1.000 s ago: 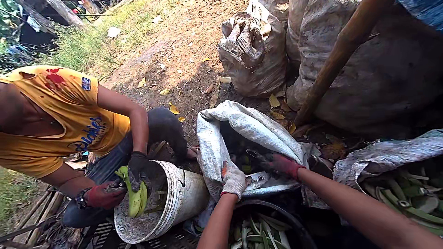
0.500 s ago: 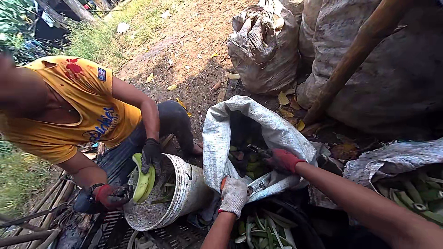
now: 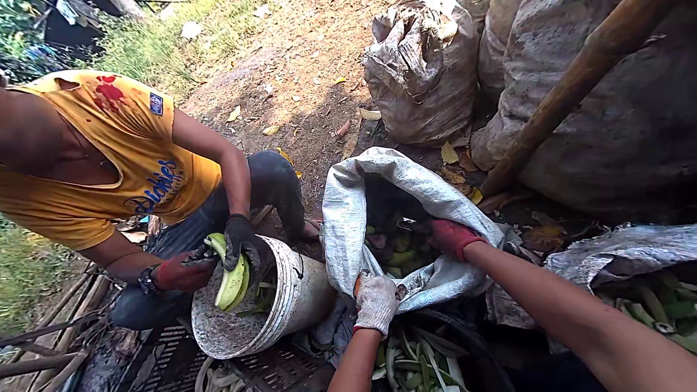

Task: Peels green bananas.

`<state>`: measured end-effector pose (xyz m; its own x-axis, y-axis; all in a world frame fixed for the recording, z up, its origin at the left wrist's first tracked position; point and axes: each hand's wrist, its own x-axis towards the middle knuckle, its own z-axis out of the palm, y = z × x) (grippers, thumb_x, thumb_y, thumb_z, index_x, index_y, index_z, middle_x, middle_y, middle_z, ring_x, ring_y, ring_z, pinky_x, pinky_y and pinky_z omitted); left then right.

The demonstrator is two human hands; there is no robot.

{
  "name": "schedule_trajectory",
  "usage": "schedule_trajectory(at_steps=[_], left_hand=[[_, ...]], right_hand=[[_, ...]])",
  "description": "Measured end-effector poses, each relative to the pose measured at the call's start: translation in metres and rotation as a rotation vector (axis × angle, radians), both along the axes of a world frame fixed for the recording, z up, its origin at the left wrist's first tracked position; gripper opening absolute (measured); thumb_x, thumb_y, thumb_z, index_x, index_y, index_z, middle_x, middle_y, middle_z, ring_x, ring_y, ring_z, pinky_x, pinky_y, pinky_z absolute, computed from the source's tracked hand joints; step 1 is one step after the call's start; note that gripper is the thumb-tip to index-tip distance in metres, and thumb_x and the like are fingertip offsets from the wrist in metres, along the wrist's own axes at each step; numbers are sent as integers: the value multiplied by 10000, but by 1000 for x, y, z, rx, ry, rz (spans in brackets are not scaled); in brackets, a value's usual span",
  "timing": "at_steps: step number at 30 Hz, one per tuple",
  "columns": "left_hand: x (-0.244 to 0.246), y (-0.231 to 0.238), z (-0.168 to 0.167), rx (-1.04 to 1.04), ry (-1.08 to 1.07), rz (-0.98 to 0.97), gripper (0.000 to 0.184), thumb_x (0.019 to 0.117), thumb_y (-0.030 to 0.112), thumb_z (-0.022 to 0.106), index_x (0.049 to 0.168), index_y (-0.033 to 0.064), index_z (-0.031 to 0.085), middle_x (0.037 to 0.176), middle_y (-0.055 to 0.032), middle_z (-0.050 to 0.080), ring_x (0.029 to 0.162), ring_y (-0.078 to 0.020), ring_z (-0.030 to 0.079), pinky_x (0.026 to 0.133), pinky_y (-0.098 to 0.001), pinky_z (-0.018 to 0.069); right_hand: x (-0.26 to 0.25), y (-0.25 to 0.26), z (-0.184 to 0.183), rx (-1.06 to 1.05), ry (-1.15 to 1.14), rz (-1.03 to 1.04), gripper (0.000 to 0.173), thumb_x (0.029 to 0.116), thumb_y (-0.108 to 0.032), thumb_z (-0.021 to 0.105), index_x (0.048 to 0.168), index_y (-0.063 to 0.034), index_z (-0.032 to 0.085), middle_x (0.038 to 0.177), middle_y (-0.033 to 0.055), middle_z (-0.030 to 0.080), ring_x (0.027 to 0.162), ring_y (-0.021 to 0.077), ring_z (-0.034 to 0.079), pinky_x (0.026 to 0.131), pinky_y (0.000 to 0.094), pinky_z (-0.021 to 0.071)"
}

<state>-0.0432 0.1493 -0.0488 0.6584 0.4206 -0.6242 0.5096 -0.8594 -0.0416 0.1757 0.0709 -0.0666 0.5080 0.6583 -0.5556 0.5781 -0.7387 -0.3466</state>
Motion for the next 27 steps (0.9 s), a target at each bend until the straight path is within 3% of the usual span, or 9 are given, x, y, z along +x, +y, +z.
schedule_trajectory(at_steps=[3,8,16,22,27], left_hand=[[3,0,0,1,3,-1,429,1011,423,542,1175,60,700,1256,-192,670,1295,-384,550,1168,-547,314],[-2,-1,-1,7,-38,-17,412,1012,396,541,1185,53,690,1251,-189,670,1289,-377,554,1181,-542,289],[-5,-4,-1,13,-53,4,408,1006,394,553,1207,63,684,1266,-182,666,1293,-366,554,1197,-536,272],[-6,-8,-2,24,-50,0,402,997,380,570,1201,53,684,1269,-189,662,1304,-377,541,1197,-546,263],[-8,-7,-2,0,-47,12,391,987,351,589,1217,49,680,1289,-200,649,1316,-380,529,1195,-551,260]], right_hand=[[-8,10,-11,11,92,66,475,1019,-316,637,1385,-18,578,1345,281,620,1297,448,574,1083,650,414],[-23,14,-37,-59,-8,141,634,1001,-235,626,1554,-24,398,1460,319,526,1336,512,527,1069,696,410],[-10,23,-37,-111,68,150,578,988,-257,661,1487,-29,480,1413,291,578,1352,467,533,1103,665,397],[-16,24,-39,-120,61,121,638,999,-236,643,1542,-14,392,1442,312,547,1367,482,516,1114,660,392],[-5,27,-55,-6,307,21,522,1009,-226,673,1431,41,520,1404,299,569,1329,429,541,1111,596,405]])
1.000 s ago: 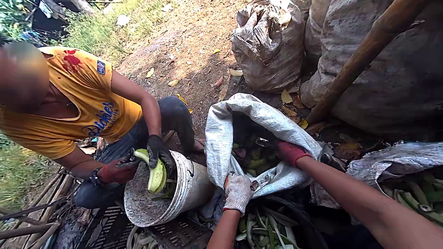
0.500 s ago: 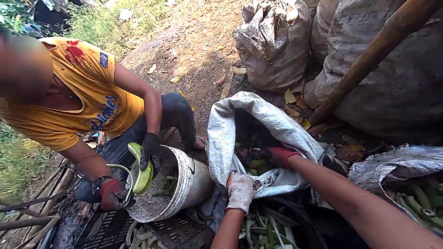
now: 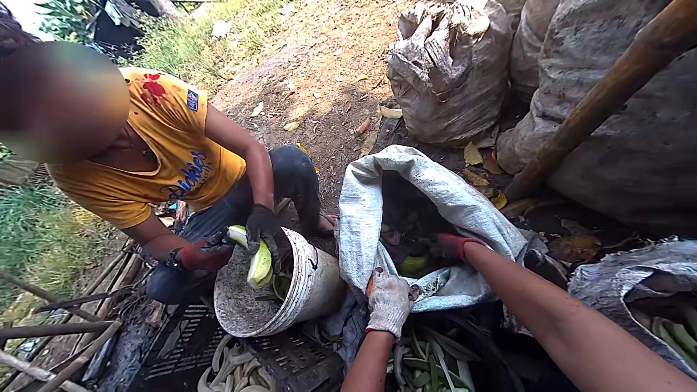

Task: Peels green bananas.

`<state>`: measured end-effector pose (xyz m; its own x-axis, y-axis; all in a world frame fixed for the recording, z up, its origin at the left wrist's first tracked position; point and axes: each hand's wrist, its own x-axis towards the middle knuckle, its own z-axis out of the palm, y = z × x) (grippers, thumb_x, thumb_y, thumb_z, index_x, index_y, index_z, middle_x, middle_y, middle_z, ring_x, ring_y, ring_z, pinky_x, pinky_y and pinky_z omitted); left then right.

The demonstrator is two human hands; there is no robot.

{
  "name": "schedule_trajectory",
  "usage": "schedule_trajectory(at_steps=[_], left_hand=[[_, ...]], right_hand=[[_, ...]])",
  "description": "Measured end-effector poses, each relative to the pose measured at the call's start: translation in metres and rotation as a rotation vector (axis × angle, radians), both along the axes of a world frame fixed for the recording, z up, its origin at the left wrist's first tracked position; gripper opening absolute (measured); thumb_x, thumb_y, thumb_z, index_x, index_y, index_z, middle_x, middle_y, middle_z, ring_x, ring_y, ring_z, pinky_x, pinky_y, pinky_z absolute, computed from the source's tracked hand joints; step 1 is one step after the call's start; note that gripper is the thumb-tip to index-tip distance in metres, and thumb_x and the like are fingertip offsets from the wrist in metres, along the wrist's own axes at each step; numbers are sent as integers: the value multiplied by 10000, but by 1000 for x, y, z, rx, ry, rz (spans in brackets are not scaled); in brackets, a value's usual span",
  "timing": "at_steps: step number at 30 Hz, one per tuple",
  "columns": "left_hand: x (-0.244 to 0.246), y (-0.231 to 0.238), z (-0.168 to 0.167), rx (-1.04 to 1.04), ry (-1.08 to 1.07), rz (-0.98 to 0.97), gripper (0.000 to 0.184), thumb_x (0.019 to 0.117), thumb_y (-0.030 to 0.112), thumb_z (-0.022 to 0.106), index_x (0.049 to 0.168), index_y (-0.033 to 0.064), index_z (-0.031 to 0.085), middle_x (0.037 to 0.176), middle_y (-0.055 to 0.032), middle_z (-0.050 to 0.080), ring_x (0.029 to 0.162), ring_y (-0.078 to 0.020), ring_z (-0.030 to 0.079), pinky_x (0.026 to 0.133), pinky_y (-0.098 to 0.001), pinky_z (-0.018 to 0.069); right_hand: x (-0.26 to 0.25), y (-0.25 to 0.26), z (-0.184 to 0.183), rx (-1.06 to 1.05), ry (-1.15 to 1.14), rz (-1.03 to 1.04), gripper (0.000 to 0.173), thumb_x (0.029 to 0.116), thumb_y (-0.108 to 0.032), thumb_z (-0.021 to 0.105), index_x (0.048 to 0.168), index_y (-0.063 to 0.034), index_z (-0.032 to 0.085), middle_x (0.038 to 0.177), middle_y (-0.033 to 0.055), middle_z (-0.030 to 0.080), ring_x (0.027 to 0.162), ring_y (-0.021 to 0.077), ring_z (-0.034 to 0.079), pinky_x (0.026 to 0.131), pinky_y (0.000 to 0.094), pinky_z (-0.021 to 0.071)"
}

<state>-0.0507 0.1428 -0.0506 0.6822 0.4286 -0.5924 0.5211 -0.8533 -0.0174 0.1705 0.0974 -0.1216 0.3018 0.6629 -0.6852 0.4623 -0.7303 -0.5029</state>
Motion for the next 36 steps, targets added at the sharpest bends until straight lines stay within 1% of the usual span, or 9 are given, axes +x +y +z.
schedule_trajectory(at_steps=[6,13,18,22,26,29,31,34,36], left_hand=[[0,-2,-3,2,-23,-6,392,997,363,574,1216,55,680,1280,-190,656,1302,-372,543,1200,-551,250],[-7,0,-4,7,-58,14,388,995,359,580,1217,59,686,1282,-186,659,1313,-361,541,1222,-531,225],[-19,5,-5,-95,-127,158,397,1006,365,569,1295,108,661,1349,-165,628,1371,-349,494,1178,-533,330],[-42,13,3,-361,-619,519,541,1064,432,484,1478,86,518,1438,-154,583,1355,-282,539,1160,-500,394],[-60,11,48,-552,-1085,594,745,1009,378,610,1578,2,308,1608,-177,376,1487,-210,377,1236,-373,307],[-82,-4,86,-867,-900,418,705,927,259,743,1518,35,429,1452,-123,563,1301,-118,561,1112,-311,465],[-98,-22,93,-1066,-651,325,546,945,166,714,1433,21,515,1324,-111,634,1166,-103,624,1024,-306,513],[-123,-73,88,-1205,-320,282,532,949,120,678,1430,-29,506,1320,-159,632,1174,-155,624,1050,-358,491],[-143,-112,70,-1313,-318,436,419,915,73,676,1306,-33,570,1133,-76,698,1015,-108,672,947,-323,550]], right_hand=[[-22,-5,3,1,-81,-157,515,988,-311,682,1402,-23,578,1397,260,599,1344,405,551,1111,602,417],[-28,5,98,224,-178,-40,324,967,-274,719,1196,-47,691,1146,226,698,1129,408,646,967,635,469],[-28,-28,149,356,-354,120,200,903,-207,783,1042,-79,718,958,163,714,956,363,680,838,605,508],[-31,-68,188,492,-508,241,157,892,-189,776,1025,-117,733,957,122,711,918,331,685,795,579,523],[-54,-112,236,737,-474,364,109,838,-135,811,922,-116,744,888,58,698,791,235,672,702,478,532],[-84,-140,256,884,-382,516,132,860,-233,759,933,-125,742,880,30,698,777,184,667,674,426,530],[-105,-149,253,984,-318,584,192,872,-257,694,934,-78,723,911,90,709,826,250,685,675,472,523],[-136,-151,219,947,-126,587,222,893,-234,709,950,-19,706,906,158,701,853,326,684,730,543,523],[-156,-150,185,844,13,562,220,887,-176,753,975,20,707,915,195,701,864,359,680,780,579,516]])
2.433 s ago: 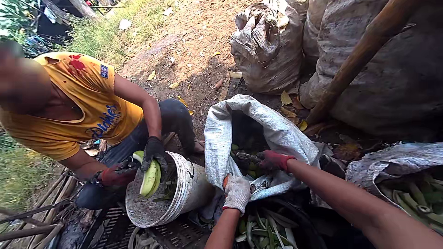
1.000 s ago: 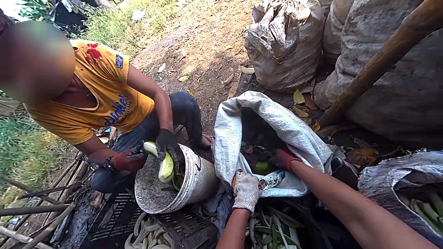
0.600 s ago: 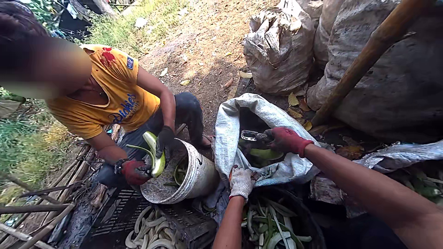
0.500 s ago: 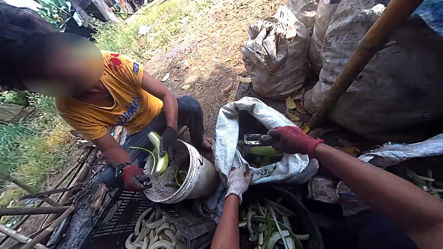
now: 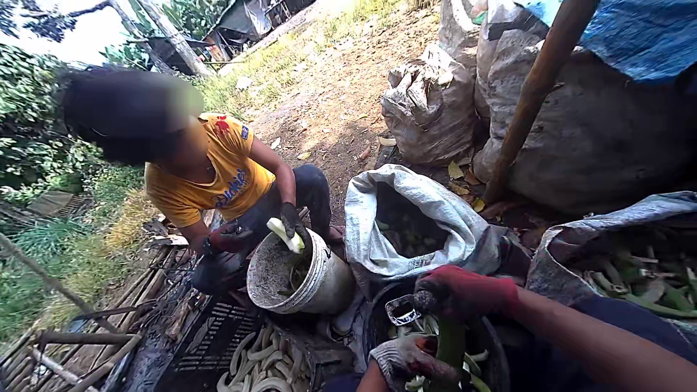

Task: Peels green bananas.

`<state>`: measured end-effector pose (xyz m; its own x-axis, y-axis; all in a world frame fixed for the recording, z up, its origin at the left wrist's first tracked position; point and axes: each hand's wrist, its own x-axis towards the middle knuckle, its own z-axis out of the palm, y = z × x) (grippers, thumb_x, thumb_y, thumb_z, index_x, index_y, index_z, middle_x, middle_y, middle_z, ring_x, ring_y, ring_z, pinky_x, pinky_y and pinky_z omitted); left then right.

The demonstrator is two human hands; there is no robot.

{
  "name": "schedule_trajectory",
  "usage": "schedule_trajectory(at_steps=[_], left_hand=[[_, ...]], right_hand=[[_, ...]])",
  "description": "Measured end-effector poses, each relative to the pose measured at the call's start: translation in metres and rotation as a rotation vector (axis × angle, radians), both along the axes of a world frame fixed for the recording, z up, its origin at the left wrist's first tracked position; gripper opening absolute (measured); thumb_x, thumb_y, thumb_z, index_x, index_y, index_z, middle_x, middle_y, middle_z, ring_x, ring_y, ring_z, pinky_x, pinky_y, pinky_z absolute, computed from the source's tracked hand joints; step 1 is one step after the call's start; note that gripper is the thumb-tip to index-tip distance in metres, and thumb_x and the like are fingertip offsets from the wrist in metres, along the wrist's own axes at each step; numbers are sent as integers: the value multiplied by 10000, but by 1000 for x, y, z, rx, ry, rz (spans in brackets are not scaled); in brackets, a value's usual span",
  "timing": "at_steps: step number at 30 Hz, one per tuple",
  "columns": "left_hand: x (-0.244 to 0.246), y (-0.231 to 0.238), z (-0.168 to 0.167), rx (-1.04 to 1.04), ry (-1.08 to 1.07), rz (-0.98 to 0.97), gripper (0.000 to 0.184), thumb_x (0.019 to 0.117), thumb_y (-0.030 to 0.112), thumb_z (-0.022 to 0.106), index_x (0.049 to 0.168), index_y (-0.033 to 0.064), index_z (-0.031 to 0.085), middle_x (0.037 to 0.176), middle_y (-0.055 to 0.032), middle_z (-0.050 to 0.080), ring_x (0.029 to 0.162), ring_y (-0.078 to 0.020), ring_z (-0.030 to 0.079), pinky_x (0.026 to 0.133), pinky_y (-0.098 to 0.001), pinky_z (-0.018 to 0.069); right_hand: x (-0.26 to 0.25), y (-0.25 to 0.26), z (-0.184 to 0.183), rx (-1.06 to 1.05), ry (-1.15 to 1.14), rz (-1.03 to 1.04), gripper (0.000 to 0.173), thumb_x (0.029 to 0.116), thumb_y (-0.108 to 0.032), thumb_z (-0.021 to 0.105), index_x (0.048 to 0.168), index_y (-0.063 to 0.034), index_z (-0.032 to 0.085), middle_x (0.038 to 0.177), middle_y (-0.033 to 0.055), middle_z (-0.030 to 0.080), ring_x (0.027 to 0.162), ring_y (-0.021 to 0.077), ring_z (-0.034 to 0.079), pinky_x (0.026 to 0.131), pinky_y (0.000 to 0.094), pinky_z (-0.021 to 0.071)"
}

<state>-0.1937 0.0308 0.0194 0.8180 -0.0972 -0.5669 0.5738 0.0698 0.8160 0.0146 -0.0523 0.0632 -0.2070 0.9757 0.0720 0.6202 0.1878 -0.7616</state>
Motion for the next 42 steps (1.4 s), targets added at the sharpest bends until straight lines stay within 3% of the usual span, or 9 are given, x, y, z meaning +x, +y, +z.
schedule_trajectory(at_steps=[3,6,9,13,19,26,33,37,42], left_hand=[[-16,-34,-36,-282,2,308,279,942,45,580,1218,3,581,918,-46,730,822,-139,709,784,-336,600],[-22,-40,-70,-518,-50,483,427,978,242,539,1341,24,591,936,-115,713,823,-224,701,764,-400,600],[-17,-35,-71,-454,60,697,421,1040,285,559,1371,28,526,1124,-174,697,919,-281,717,776,-434,612],[-20,-21,-71,-278,195,804,442,1003,279,650,1336,23,512,979,-165,689,778,-264,709,681,-415,617],[-28,-13,-62,-151,265,693,560,953,270,723,1384,42,449,937,-176,671,730,-283,702,651,-429,620],[-30,-16,-72,-47,278,747,594,930,270,752,1379,24,450,925,-182,669,706,-286,700,626,-434,621],[-38,-16,-91,224,255,710,680,874,332,808,1395,36,486,1000,-168,700,788,-259,718,714,-437,626],[-42,-19,-97,220,239,749,675,876,329,806,1389,24,490,999,-176,700,793,-264,716,712,-438,622],[-43,-19,-80,-37,194,827,590,933,240,746,1392,2,460,914,-196,683,715,-278,705,632,-413,622]], right_hand=[[-18,11,-36,-115,68,-62,218,901,-168,748,962,31,686,902,187,680,869,329,656,805,545,497],[-22,13,-50,-184,44,-333,357,937,-213,729,1177,43,661,1081,250,685,1023,380,661,930,568,495],[-29,0,-55,-299,-60,-601,523,991,-253,665,1448,-35,534,1400,285,568,1249,449,600,1034,613,476],[-35,-29,-69,-429,-173,-521,469,1069,-300,532,1522,-185,504,1335,257,617,1175,447,639,954,633,509],[-47,-43,-98,-557,-216,-368,413,1106,-346,438,1459,-163,550,1314,224,652,1204,428,639,980,626,498],[-69,-37,-109,-625,-259,-445,399,1105,-326,418,1359,-50,556,1256,251,656,1161,434,657,932,611,520],[-65,-15,-113,-717,-149,-434,440,1120,-352,357,1371,-61,572,1280,234,667,1238,406,632,1009,615,479],[-66,-10,-118,-726,-151,-410,446,1120,-360,353,1352,-57,582,1290,235,665,1243,410,629,1007,628,475],[-69,-21,-110,-670,-208,-418,436,1111,-363,382,1343,-43,567,1237,242,673,1185,417,653,965,622,497]])
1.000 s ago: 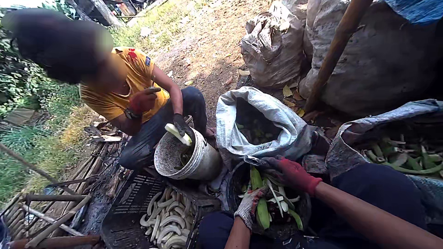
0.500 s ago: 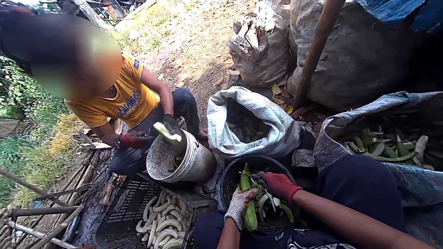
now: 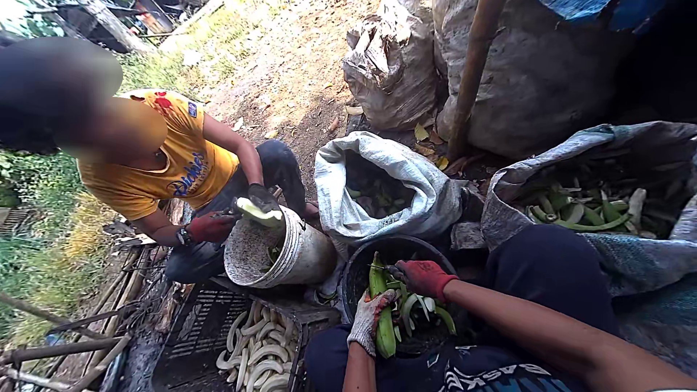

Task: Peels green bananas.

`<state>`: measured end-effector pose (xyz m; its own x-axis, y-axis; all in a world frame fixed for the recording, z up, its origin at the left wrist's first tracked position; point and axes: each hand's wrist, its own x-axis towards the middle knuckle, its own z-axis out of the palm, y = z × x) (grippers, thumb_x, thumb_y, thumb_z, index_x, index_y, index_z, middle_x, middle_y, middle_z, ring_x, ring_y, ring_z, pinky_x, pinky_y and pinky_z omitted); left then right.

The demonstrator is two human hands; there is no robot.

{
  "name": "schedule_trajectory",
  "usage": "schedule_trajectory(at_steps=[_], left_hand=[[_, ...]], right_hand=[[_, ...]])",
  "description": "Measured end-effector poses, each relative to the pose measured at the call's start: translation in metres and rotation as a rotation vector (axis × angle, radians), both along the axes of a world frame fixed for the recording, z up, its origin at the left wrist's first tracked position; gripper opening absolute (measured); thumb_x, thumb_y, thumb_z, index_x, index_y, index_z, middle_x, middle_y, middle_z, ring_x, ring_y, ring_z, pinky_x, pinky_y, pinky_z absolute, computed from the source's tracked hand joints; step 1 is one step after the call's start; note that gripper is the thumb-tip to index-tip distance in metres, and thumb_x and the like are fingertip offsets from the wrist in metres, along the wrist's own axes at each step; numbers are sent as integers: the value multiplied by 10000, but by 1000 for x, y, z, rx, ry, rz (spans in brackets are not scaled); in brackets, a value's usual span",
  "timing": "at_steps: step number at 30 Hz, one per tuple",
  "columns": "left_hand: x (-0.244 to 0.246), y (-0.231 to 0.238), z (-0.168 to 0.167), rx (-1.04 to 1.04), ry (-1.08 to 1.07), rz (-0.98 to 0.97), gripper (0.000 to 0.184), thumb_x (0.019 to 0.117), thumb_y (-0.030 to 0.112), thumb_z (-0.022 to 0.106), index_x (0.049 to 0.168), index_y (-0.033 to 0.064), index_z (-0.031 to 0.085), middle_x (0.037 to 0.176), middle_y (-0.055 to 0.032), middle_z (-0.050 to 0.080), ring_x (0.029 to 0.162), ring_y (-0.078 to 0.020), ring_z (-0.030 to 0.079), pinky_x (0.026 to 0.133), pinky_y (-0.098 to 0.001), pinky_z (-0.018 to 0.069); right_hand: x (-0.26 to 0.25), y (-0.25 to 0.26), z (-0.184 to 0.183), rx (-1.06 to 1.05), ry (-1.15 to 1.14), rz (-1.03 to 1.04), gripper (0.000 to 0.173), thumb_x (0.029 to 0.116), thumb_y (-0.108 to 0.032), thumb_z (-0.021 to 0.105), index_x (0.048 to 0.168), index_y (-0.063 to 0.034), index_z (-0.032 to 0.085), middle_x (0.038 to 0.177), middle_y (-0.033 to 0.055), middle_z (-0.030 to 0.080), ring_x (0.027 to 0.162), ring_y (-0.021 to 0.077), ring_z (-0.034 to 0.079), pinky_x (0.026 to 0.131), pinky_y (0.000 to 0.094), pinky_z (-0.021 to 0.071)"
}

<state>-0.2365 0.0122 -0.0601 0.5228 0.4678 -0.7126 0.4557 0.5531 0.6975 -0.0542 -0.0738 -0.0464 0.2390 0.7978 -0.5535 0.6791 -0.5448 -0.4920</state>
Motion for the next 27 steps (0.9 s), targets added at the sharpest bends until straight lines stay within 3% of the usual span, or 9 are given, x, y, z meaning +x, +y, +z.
schedule_trajectory(at_steps=[2,5,7,11,14,16,21,23,27], left_hand=[[4,-1,0,25,13,-18,584,933,246,749,1382,2,465,900,-192,681,705,-277,705,621,-411,621],[11,-13,8,204,60,-242,754,863,310,808,1473,68,437,1072,-179,699,825,-269,725,730,-442,632],[16,-20,14,231,56,-319,807,834,332,831,1488,84,428,1100,-174,696,836,-265,724,742,-446,631],[15,-16,-2,-2,-55,75,568,940,222,741,1389,-2,475,1034,-197,697,863,-283,722,756,-434,627],[21,-12,-6,-230,-319,443,276,1073,282,487,1190,40,549,913,-115,664,799,-230,689,741,-399,606],[26,-11,-9,-220,-405,535,354,1099,378,379,1147,66,541,892,-89,653,790,-211,674,729,-396,595],[43,-13,-10,-120,-386,540,514,1092,500,272,1224,85,544,963,-100,663,850,-212,664,721,-411,574],[48,-16,-8,-120,-362,557,565,1082,544,236,1182,90,556,901,-92,667,757,-193,661,633,-365,567],[53,-25,-6,-183,-287,636,610,1068,584,244,1282,76,505,974,-125,624,755,-195,621,629,-339,543]], right_hand=[[4,0,-4,-12,-10,-12,425,1108,-356,391,1341,-50,569,1234,238,675,1184,415,654,960,619,499],[14,-3,-15,-123,17,-92,429,1096,-327,423,1352,-18,577,1302,265,652,1243,444,622,992,655,477],[15,-6,-19,-156,54,-142,418,1089,-287,442,1347,13,575,1323,285,633,1267,456,602,1004,668,460],[18,-11,-3,-49,85,-214,463,1116,-368,370,1400,-57,561,1330,251,643,1275,425,605,1039,648,449],[19,-31,15,89,156,-205,425,1116,-338,394,1397,-87,590,1297,226,666,1234,402,625,1041,627,446],[7,-47,19,173,206,-186,392,1093,-323,482,1381,-81,595,1255,216,675,1185,385,645,1022,614,466],[-20,-76,24,286,72,-252,448,1008,-189,616,1436,-65,575,1363,258,617,1211,440,632,990,616,496],[-25,-80,26,276,7,-256,468,999,-178,613,1450,-64,564,1378,269,601,1200,452,636,957,612,514],[-19,-67,43,71,50,-271,443,1082,-275,514,1471,-65,495,1335,262,619,1212,436,631,990,601,498]])
